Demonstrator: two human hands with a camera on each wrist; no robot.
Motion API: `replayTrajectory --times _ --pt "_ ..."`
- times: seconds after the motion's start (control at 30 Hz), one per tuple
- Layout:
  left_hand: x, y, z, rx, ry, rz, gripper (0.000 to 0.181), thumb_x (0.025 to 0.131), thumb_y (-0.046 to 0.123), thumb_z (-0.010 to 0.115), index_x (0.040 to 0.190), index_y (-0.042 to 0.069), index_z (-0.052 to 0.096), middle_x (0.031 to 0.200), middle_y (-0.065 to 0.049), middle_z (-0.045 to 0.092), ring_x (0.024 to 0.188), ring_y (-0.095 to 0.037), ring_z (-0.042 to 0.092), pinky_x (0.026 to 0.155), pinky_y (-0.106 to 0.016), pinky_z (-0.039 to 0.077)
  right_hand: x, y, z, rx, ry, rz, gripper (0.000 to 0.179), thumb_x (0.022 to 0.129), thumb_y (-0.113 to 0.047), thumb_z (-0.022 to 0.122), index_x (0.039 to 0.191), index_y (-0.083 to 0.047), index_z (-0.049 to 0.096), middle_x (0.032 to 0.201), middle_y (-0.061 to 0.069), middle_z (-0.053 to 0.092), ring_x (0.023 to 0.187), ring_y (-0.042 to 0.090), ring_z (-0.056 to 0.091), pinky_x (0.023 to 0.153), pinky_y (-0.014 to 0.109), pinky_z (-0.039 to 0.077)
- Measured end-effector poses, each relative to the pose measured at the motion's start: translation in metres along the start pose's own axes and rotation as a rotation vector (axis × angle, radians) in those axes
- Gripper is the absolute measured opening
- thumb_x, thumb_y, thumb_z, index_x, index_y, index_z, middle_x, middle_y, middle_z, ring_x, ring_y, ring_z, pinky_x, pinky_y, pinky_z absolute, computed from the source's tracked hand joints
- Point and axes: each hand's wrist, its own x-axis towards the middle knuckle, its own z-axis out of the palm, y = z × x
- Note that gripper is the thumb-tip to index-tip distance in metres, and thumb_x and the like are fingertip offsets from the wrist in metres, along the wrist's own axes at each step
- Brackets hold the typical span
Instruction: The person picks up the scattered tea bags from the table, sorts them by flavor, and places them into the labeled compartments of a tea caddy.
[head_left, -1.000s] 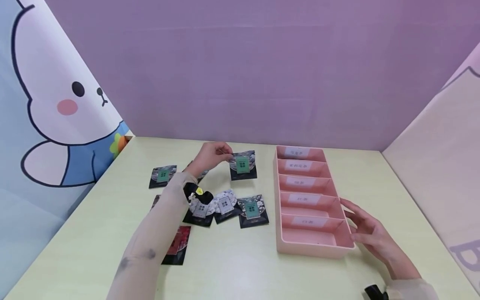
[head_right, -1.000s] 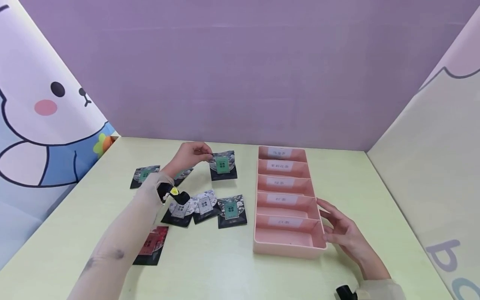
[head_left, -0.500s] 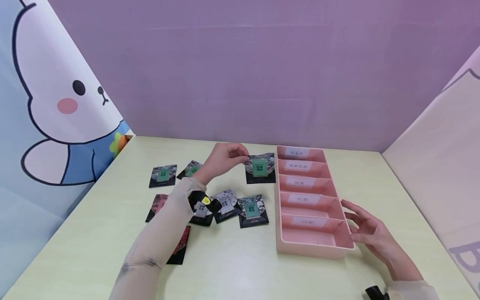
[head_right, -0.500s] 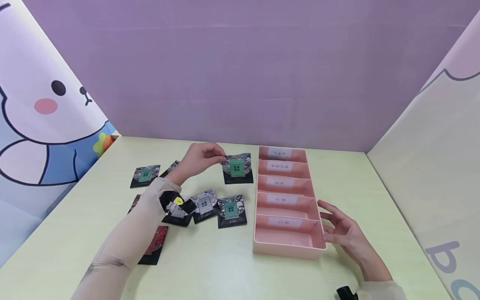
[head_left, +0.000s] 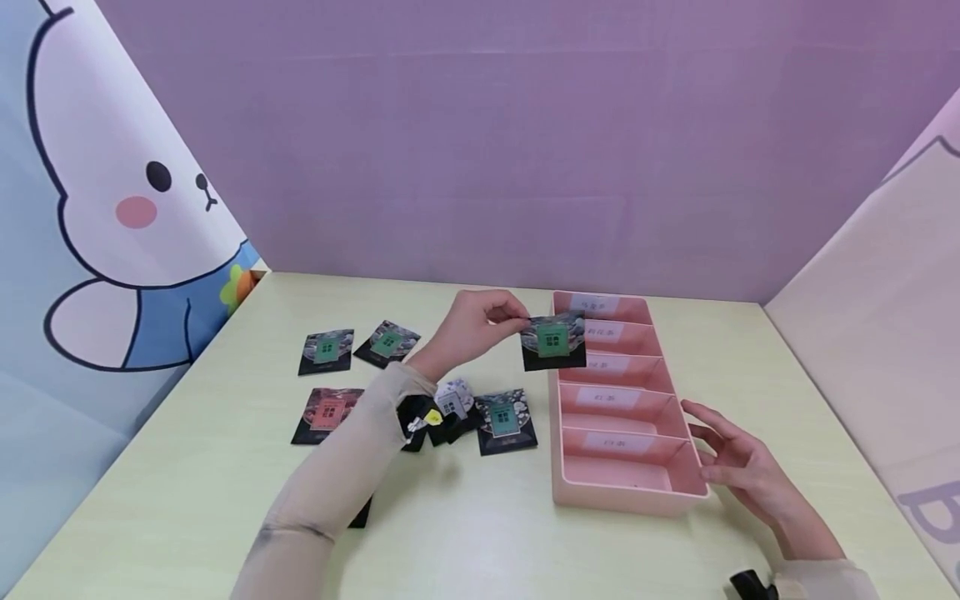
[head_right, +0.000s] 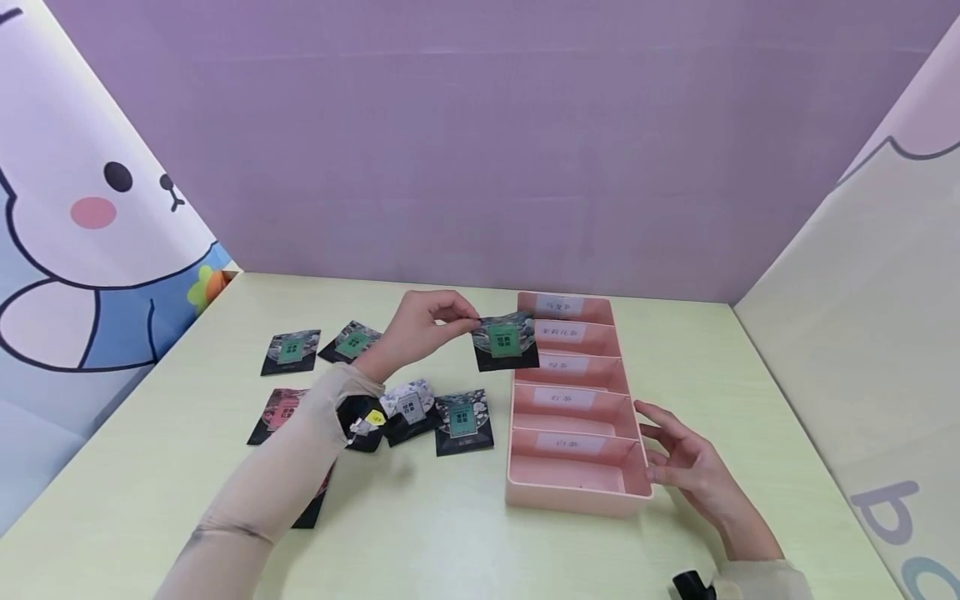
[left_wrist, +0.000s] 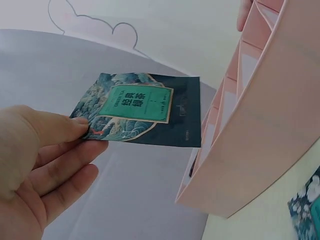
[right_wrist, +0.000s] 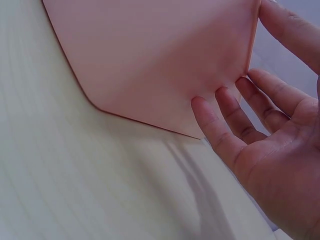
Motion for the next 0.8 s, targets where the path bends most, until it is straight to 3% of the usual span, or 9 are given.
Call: replayTrajectory --times 0.2,0.5,0.63,0.8 --pt "0.006 -0.002 0.018 0.035 0.019 0.033 0.005 0.092 0.006 0.071 0.095 0.007 0.075 0.089 -0.001 0.073 0.077 -0.006 0.067 0.074 -0.024 0.054 0.0 0.0 0.0 0.006 0.004 -0.001 0.071 0.089 0.025 0.051 0.15 0.015 0.017 0.158 0.004 0.033 0.136 0.02 0.044 0.107 0.029 0.04" --pt "0.01 -0.005 0.048 0.144 0.034 0.172 0.008 0.092 0.002 0.07 0.096 0.006 0.075 0.095 -0.004 0.073 0.084 -0.011 0.068 0.077 -0.015 0.05 -0.001 0.002 0.0 0.015 0.002 -0.012 0.071 0.088 0.026 0.05 0.15 0.016 0.018 0.157 0.005 0.033 0.135 0.02 0.044 0.107 0.029 0.04" --pt "0.01 -0.004 0.058 0.167 0.039 0.268 0.009 0.09 -0.001 0.07 0.096 0.004 0.075 0.096 -0.006 0.073 0.087 -0.013 0.068 0.081 -0.013 0.049 -0.002 0.002 -0.001 0.018 0.012 -0.003 0.071 0.088 0.026 0.05 0.151 0.014 0.019 0.157 0.003 0.033 0.135 0.019 0.044 0.106 0.029 0.041" --pt "0.012 -0.002 0.068 0.291 -0.014 0.412 0.006 0.09 0.001 0.072 0.094 0.004 0.074 0.094 -0.005 0.072 0.086 -0.013 0.068 0.084 -0.013 0.048 -0.001 0.004 -0.002 0.013 -0.003 -0.021 0.07 0.089 0.025 0.05 0.15 0.016 0.017 0.158 0.005 0.031 0.136 0.02 0.043 0.107 0.029 0.04"
